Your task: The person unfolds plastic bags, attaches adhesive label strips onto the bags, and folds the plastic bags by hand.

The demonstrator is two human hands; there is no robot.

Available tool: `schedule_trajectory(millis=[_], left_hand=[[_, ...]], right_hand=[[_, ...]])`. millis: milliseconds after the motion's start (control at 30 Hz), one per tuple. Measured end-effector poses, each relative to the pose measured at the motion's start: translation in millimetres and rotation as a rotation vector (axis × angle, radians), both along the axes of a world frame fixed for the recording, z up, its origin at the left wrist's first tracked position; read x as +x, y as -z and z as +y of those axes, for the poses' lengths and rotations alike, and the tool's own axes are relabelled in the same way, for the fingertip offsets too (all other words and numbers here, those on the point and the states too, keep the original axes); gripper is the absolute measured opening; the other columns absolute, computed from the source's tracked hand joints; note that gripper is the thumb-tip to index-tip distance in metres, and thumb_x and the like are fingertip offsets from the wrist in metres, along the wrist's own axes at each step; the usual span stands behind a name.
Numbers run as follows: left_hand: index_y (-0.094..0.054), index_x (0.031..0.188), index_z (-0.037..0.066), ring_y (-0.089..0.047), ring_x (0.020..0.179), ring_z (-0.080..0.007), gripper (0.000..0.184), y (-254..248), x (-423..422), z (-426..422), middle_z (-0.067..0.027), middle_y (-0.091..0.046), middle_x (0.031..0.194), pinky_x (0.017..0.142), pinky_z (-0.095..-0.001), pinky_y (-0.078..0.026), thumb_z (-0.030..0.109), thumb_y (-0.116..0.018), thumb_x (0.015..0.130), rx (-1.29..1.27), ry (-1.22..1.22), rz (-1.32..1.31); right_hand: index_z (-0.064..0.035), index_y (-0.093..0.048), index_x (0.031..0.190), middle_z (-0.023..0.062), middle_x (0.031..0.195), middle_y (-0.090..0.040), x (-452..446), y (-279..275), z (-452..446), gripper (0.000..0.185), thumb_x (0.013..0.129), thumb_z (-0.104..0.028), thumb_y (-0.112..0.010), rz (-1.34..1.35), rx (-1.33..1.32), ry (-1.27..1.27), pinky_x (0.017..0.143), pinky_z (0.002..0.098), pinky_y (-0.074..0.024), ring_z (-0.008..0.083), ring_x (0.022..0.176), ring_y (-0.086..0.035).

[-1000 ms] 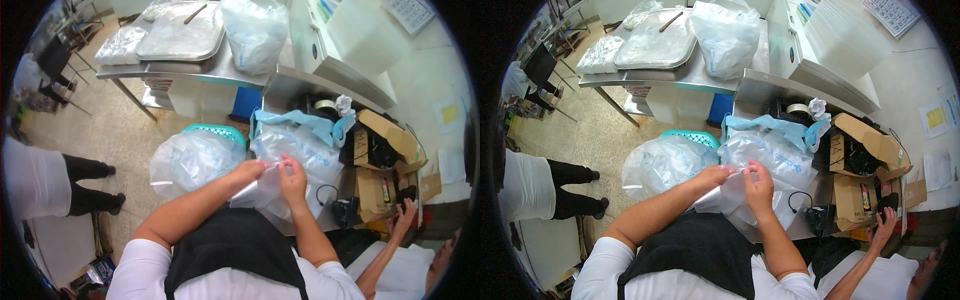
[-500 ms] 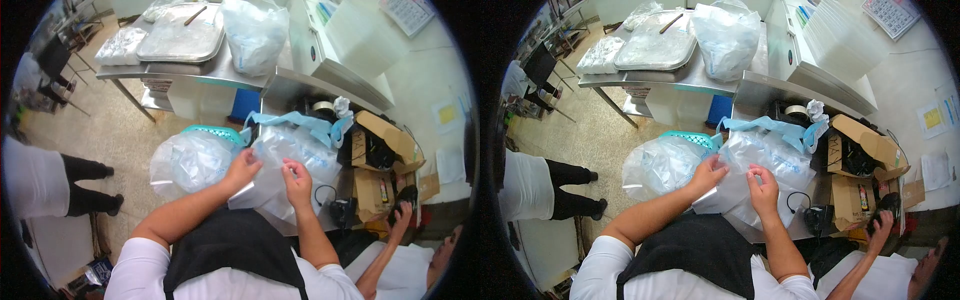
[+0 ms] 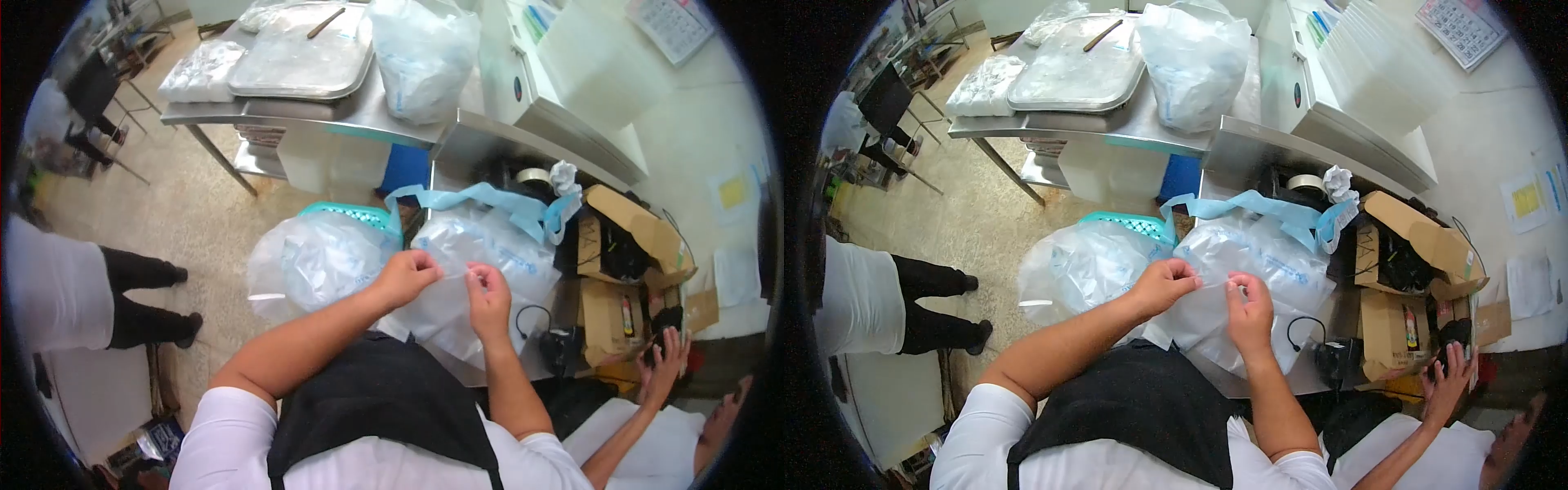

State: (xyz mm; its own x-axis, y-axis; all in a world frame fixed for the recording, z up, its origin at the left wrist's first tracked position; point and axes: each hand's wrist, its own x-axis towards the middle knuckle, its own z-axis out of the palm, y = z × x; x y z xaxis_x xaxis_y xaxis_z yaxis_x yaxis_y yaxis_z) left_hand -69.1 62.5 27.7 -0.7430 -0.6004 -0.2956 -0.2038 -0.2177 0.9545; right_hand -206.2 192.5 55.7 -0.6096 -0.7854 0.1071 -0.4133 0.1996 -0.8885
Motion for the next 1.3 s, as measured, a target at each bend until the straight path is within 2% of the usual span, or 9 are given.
schedule_trajectory(millis=[167, 300, 333, 367, 433, 467, 600, 1067, 1300], left_hand=[[-0.065, 0.089, 0.005, -0.063, 0.073, -0.0267, 0.019, 17.6, 1.5, -3.5, -0.0129, -0.066, 0.082, 0.067, -0.0381, -0.050, 0.018, -0.069, 0.076, -0.408, 0.133, -0.226], [-0.065, 0.087, 0.005, -0.063, 0.084, -0.0374, 0.015, -13.0, 4.1, 13.4, -0.0182, -0.065, 0.093, 0.074, -0.0464, -0.052, 0.014, -0.060, 0.076, -0.657, 0.185, -0.311], [-0.065, 0.087, 0.005, -0.063, 0.085, -0.0372, 0.015, -9.1, 1.1, 14.3, -0.0183, -0.065, 0.092, 0.074, -0.0463, -0.052, 0.015, -0.060, 0.076, -0.743, 0.228, -0.331], [-0.065, 0.086, 0.004, -0.063, 0.085, -0.0370, 0.016, -1.5, -4.6, 16.1, -0.0183, -0.065, 0.091, 0.074, -0.0462, -0.052, 0.016, -0.059, 0.077, -0.830, 0.274, -0.348], [-0.064, 0.084, 0.003, -0.064, 0.086, -0.0364, 0.019, -3.5, -6.7, 16.9, -0.0176, -0.064, 0.089, 0.074, -0.0463, -0.053, 0.020, -0.058, 0.078, -0.922, 0.334, -0.355], [-0.064, 0.084, 0.003, -0.064, 0.086, -0.0360, 0.019, -4.4, -7.5, 15.9, -0.0171, -0.064, 0.089, 0.074, -0.0465, -0.053, 0.019, -0.058, 0.077, -0.936, 0.347, -0.373], [-0.065, 0.084, 0.004, -0.065, 0.085, -0.0343, 0.018, -7.2, -10.7, 15.1, -0.0154, -0.065, 0.089, 0.074, -0.0467, -0.053, 0.019, -0.059, 0.076, -0.987, 0.390, -0.411], [-0.066, 0.078, 0.005, -0.066, 0.081, -0.0306, 0.011, 3.2, -11.1, 21.9, -0.0139, -0.066, 0.084, 0.066, -0.0438, -0.053, 0.013, -0.059, 0.074, -1.186, 0.454, -0.384], [-0.064, 0.078, 0.006, -0.064, 0.082, -0.0299, 0.010, 10.9, -10.4, 23.1, -0.0126, -0.064, 0.083, 0.066, -0.0415, -0.052, 0.014, -0.059, 0.075, -1.244, 0.402, -0.259]], right_hand=[[-0.0060, -0.058, 0.104, 0.0066, 0.109, -0.061, -34.8, 9.7, 5.0, 0.015, 0.099, -0.017, -0.049, -0.454, -0.189, 0.272, 0.086, 0.0307, -0.0456, 0.0171, 0.096, -0.057], [-0.0049, -0.060, 0.110, 0.0055, 0.104, -0.063, -82.5, -62.9, 5.5, 0.027, 0.099, -0.024, -0.046, -0.581, -0.246, 0.647, 0.081, 0.0306, -0.0499, 0.0168, 0.091, -0.061], [-0.0009, -0.060, 0.116, 0.0095, 0.105, -0.065, -131.2, -50.8, 24.7, 0.036, 0.099, -0.030, -0.046, -0.683, -0.323, 0.494, 0.080, 0.0354, -0.0535, 0.0218, 0.092, -0.065], [0.0011, -0.060, 0.117, 0.0125, 0.104, -0.066, -147.5, -57.4, 32.8, 0.043, 0.098, -0.035, -0.048, -0.507, -0.425, 0.472, 0.080, 0.0408, -0.0550, 0.0252, 0.090, -0.066], [0.0000, -0.056, 0.124, 0.0146, 0.119, -0.060, -176.3, -85.7, 47.0, 0.049, 0.097, -0.040, -0.050, -0.539, -0.728, 0.342, 0.092, 0.0424, -0.0509, 0.0274, 0.106, -0.061], [-0.0028, -0.050, 0.131, 0.0173, 0.127, -0.055, -148.3, -127.4, 25.0, 0.051, 0.097, -0.041, -0.047, -0.349, -0.623, 0.464, 0.096, 0.0462, -0.0476, 0.0300, 0.114, -0.057], [-0.0051, -0.049, 0.132, 0.0148, 0.125, -0.057, -147.4, -195.0, 11.1, 0.048, 0.097, -0.038, -0.046, -0.564, -0.642, 0.661, 0.098, 0.0450, -0.0457, 0.0311, 0.114, -0.057], [-0.0047, -0.054, 0.124, 0.0150, 0.118, -0.060, -196.4, -272.3, -16.0, 0.045, 0.096, -0.039, -0.048, -0.151, -0.970, 0.530, 0.093, 0.0444, -0.0481, 0.0313, 0.107, -0.059], [-0.0045, -0.056, 0.121, 0.0152, 0.114, -0.062, -201.6, -353.6, -18.9, 0.044, 0.095, -0.040, -0.049, 0.043, -1.021, 0.398, 0.090, 0.0442, -0.0493, 0.0314, 0.104, -0.061]])
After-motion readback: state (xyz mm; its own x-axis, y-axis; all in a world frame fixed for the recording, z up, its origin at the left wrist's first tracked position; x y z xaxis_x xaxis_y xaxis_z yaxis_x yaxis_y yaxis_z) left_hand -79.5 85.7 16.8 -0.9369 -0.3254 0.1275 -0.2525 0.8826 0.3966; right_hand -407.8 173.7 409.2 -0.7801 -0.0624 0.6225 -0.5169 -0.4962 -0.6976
